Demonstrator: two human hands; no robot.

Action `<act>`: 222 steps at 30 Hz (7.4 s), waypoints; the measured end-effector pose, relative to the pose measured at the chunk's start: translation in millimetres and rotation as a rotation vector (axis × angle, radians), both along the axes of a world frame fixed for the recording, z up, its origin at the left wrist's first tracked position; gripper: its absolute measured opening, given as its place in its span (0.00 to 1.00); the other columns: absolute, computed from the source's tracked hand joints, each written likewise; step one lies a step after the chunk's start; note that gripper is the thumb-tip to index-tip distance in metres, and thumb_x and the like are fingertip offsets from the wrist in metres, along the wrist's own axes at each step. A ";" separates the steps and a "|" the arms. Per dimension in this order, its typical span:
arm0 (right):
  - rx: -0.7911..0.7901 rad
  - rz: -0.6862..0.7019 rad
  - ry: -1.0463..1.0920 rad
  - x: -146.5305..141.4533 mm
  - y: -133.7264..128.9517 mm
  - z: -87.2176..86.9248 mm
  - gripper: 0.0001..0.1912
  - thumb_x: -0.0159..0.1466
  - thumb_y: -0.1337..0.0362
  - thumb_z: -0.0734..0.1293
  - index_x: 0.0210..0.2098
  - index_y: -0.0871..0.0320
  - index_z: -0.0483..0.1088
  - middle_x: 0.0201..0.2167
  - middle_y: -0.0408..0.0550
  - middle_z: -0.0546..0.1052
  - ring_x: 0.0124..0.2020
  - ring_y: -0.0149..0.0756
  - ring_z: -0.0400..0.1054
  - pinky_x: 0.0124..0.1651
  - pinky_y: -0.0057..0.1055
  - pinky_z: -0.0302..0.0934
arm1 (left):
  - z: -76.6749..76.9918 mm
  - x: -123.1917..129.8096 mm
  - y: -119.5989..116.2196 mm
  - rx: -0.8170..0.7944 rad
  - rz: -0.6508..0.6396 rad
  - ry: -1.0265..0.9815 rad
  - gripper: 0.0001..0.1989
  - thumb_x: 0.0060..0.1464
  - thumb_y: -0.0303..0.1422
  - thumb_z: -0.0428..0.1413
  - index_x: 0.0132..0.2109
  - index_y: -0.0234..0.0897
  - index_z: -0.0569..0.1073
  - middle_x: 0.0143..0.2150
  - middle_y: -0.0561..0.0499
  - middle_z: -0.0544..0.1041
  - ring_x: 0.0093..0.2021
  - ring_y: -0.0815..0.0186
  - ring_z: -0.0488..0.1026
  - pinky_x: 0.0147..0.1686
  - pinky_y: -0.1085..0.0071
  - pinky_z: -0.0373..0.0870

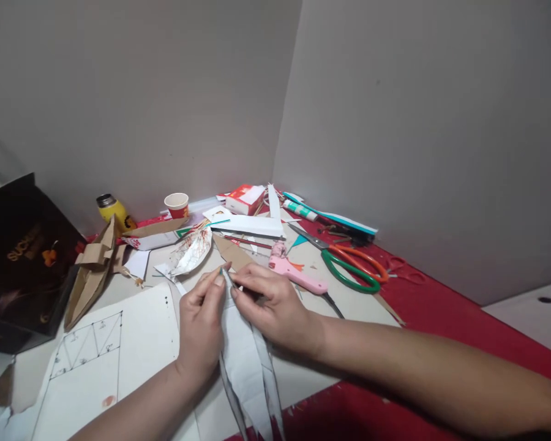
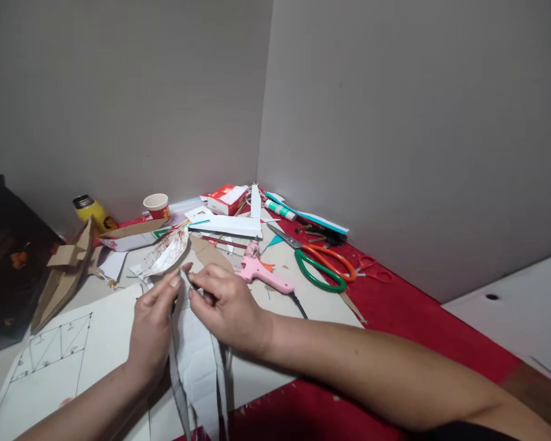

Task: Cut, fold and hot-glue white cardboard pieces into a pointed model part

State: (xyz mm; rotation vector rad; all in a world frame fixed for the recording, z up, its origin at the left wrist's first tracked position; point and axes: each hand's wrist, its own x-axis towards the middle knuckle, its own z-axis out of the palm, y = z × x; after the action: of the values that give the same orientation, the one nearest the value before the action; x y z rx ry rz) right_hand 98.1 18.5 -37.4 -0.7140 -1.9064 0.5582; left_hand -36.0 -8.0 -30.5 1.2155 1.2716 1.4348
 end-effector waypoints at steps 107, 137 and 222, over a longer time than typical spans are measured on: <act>-0.252 0.086 0.180 9.6 4.1 -1.3 0.14 0.64 0.69 0.61 0.49 0.64 0.68 0.27 0.43 0.71 0.23 0.25 0.63 0.26 0.22 0.60 | 13.5 0.3 4.9 -0.145 0.032 0.155 0.13 0.58 0.41 0.55 0.43 0.41 0.81 0.39 0.55 0.82 0.42 0.66 0.75 0.42 0.77 0.67; -0.746 0.220 -0.633 38.9 42.5 19.4 0.19 0.56 0.50 0.69 0.23 0.61 0.71 0.17 0.44 0.72 0.20 0.28 0.64 0.21 0.23 0.54 | 9.8 -1.5 18.3 -0.547 -0.150 -0.160 0.22 0.45 0.26 0.61 0.50 0.36 0.69 0.43 0.47 0.76 0.40 0.66 0.75 0.41 0.71 0.68; -0.552 -0.467 -0.885 101.6 52.3 10.0 0.23 0.58 0.43 0.62 0.37 0.57 0.69 0.33 0.50 0.75 0.32 0.40 0.67 0.28 0.30 0.51 | -18.4 -17.4 -25.8 -0.178 0.003 0.512 0.09 0.45 0.38 0.63 0.37 0.51 0.82 0.39 0.54 0.83 0.41 0.63 0.80 0.45 0.68 0.76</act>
State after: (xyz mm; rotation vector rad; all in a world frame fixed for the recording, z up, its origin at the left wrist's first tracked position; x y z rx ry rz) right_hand 199.7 70.8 -27.4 -1.9565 -2.2479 0.5048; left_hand -53.4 -33.8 -48.8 1.5107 1.7010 1.0119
